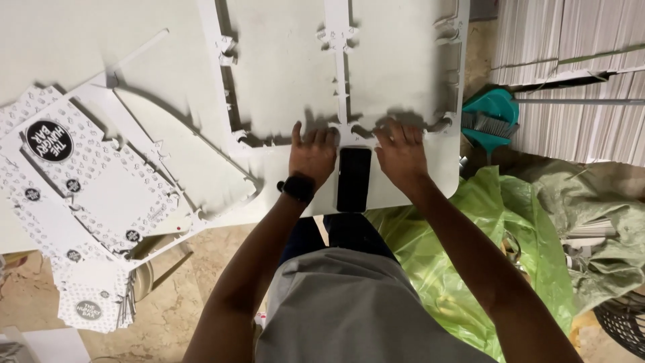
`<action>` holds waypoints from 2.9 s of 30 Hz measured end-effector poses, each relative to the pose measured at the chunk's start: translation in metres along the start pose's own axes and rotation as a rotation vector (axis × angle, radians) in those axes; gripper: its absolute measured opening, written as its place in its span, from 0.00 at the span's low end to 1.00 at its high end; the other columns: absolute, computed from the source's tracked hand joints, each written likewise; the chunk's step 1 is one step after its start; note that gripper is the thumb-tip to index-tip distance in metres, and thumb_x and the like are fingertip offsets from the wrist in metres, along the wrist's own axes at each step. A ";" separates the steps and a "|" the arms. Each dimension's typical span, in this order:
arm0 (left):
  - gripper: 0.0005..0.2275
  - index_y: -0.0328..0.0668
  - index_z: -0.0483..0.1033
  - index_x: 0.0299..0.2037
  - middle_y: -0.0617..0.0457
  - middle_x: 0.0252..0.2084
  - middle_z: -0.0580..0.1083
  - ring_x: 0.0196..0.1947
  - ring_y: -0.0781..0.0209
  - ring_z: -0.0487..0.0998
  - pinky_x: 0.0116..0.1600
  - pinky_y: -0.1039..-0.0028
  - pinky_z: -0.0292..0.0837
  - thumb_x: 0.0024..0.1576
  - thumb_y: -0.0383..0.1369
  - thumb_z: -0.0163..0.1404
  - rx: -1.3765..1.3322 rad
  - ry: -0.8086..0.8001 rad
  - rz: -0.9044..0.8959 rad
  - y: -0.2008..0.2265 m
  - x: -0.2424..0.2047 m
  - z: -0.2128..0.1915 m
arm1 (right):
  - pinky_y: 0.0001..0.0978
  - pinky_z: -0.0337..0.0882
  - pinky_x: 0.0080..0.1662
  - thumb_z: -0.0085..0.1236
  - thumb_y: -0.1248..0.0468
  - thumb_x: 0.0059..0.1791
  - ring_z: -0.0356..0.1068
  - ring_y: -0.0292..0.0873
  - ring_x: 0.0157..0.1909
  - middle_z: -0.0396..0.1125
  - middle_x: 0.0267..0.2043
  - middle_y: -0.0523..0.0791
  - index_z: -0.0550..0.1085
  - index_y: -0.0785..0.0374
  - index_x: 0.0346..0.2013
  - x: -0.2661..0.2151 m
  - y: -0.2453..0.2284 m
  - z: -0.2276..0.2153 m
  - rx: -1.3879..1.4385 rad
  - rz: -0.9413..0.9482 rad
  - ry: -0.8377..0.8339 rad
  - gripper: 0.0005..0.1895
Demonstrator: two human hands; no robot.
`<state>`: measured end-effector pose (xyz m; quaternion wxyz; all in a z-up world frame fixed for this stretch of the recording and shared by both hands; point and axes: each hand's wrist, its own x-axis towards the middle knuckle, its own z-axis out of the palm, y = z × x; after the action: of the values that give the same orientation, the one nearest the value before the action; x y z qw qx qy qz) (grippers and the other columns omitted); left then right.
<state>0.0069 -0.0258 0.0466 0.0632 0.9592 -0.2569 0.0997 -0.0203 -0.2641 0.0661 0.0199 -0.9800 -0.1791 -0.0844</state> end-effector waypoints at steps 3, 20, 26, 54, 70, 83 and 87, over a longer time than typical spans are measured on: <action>0.13 0.42 0.79 0.44 0.53 0.27 0.77 0.30 0.55 0.82 0.58 0.55 0.71 0.49 0.33 0.57 0.033 -0.011 -0.026 0.014 0.002 0.003 | 0.51 0.64 0.59 0.76 0.61 0.41 0.68 0.49 0.52 0.65 0.48 0.45 0.76 0.52 0.51 0.036 -0.026 -0.036 0.051 -0.030 0.019 0.25; 0.16 0.43 0.79 0.54 0.42 0.50 0.81 0.58 0.49 0.79 0.73 0.37 0.49 0.54 0.30 0.52 -0.085 0.026 -0.228 0.006 -0.012 -0.031 | 0.55 0.60 0.71 0.71 0.61 0.43 0.74 0.48 0.52 0.74 0.45 0.46 0.75 0.58 0.56 0.013 -0.021 0.010 0.089 -0.153 0.018 0.27; 0.16 0.45 0.75 0.56 0.48 0.53 0.77 0.58 0.51 0.76 0.72 0.46 0.54 0.57 0.32 0.49 -0.209 0.103 -0.491 -0.065 -0.106 -0.089 | 0.52 0.68 0.61 0.64 0.63 0.53 0.70 0.56 0.54 0.72 0.50 0.53 0.77 0.65 0.55 -0.031 -0.037 -0.022 0.238 -0.017 0.120 0.17; 0.23 0.50 0.64 0.50 0.47 0.48 0.68 0.47 0.36 0.78 0.54 0.54 0.77 0.50 0.37 0.65 -0.184 -0.021 -1.573 -0.425 -0.357 -0.085 | 0.59 0.70 0.42 0.52 0.59 0.47 0.75 0.58 0.40 0.72 0.41 0.53 0.64 0.56 0.53 0.213 -0.365 0.005 0.853 0.622 -0.398 0.19; 0.18 0.48 0.63 0.48 0.45 0.43 0.69 0.42 0.34 0.80 0.49 0.52 0.78 0.50 0.34 0.56 -0.209 0.093 -1.547 -0.428 -0.369 -0.057 | 0.30 0.59 0.37 0.43 0.65 0.55 0.60 0.40 0.32 0.59 0.34 0.40 0.65 0.54 0.66 0.109 -0.278 -0.032 1.631 1.052 -0.103 0.23; 0.15 0.47 0.69 0.48 0.53 0.28 0.75 0.26 0.54 0.77 0.28 0.63 0.72 0.67 0.47 0.37 -0.698 -0.063 -0.934 -0.330 -0.242 -0.236 | 0.26 0.69 0.24 0.57 0.69 0.60 0.70 0.40 0.29 0.61 0.44 0.41 0.64 0.59 0.67 0.095 -0.251 -0.111 1.206 0.973 0.258 0.21; 0.08 0.36 0.70 0.45 0.48 0.41 0.74 0.19 0.57 0.68 0.22 0.71 0.63 0.67 0.34 0.45 -0.711 0.239 -0.442 -0.295 -0.194 -0.278 | 0.26 0.64 0.26 0.57 0.73 0.62 0.65 0.35 0.29 0.63 0.44 0.39 0.68 0.50 0.57 0.095 -0.211 -0.186 1.050 1.046 0.487 0.14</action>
<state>-0.0531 0.3690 0.2525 0.4387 0.8915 -0.0545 0.0993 -0.0369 -0.0466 0.2676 0.5572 -0.7531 0.2994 -0.1811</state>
